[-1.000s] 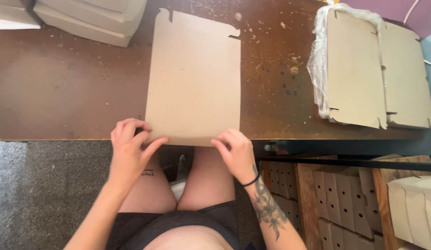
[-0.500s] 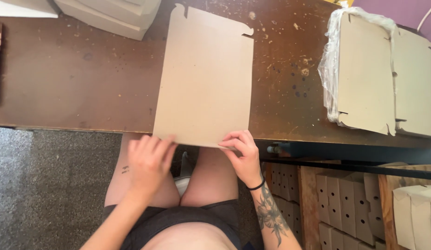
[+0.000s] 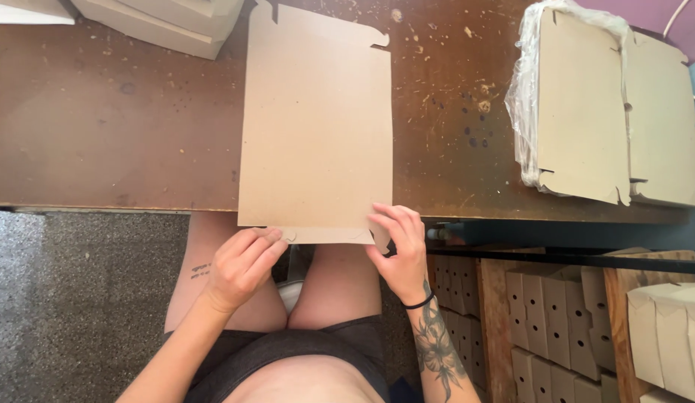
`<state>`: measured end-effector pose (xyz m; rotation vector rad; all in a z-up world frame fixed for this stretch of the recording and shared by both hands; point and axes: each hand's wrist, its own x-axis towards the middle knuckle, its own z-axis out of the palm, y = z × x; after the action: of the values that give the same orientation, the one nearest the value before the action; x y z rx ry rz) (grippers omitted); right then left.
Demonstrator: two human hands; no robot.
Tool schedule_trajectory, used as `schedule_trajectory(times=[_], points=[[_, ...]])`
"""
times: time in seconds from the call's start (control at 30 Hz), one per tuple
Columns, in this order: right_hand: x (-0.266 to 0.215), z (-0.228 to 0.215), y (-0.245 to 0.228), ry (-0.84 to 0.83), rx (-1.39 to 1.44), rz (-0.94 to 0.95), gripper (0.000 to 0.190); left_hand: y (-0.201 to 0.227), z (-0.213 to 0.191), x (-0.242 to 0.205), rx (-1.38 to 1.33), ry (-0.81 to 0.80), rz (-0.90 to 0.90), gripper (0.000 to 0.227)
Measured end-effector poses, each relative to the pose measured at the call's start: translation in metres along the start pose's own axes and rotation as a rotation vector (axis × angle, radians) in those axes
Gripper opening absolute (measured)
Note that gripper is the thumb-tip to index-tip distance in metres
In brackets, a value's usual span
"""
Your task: Folding cardboard sheets into boxes
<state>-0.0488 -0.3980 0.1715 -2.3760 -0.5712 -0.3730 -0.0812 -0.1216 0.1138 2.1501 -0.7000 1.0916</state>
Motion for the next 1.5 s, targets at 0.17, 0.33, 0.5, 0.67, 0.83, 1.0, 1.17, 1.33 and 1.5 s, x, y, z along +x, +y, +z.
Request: schedule_trajectory(times=[0.17, 0.33, 0.5, 0.67, 0.83, 1.0, 1.17, 1.33, 1.5], points=[[0.001, -0.006, -0.001, -0.036, -0.012, -0.09, 0.044, -0.003, -0.006, 0.015, 0.013, -0.031, -0.007, 0.024], [0.019, -0.016, 0.007, 0.015, 0.128, 0.09, 0.006, -0.002, -0.01, 0.022, -0.044, -0.101, -0.036, 0.028], [0.014, 0.01, 0.041, 0.151, 0.112, 0.439, 0.025, -0.005, -0.008, 0.011, -0.025, -0.196, -0.048, 0.03], [0.034, 0.007, 0.05, -0.105, -0.049, 0.631, 0.038, -0.003, -0.012, 0.016, 0.012, -0.296, -0.084, 0.027], [0.034, -0.007, 0.046, -0.172, 0.134, 0.608, 0.031, 0.019, -0.008, 0.038, 0.26, -0.36, -0.003, 0.008], [0.017, -0.027, 0.008, -0.226, 0.15, 0.414, 0.015, 0.051, 0.034, 0.049, 0.41, -0.39, -0.017, 0.03], [-0.021, -0.031, -0.031, -0.217, 0.156, 0.115, 0.007, 0.073, 0.047, 0.07, 0.317, -0.379, 0.092, 0.009], [-0.036, -0.032, -0.052, -0.141, 0.2, -0.007, 0.015, 0.039, 0.008, 0.073, 0.002, -0.429, 0.263, 0.011], [-0.035, -0.017, 0.0, -0.038, -0.337, -0.104, 0.055, -0.019, -0.037, 0.039, 0.002, -0.537, 0.268, 0.035]])
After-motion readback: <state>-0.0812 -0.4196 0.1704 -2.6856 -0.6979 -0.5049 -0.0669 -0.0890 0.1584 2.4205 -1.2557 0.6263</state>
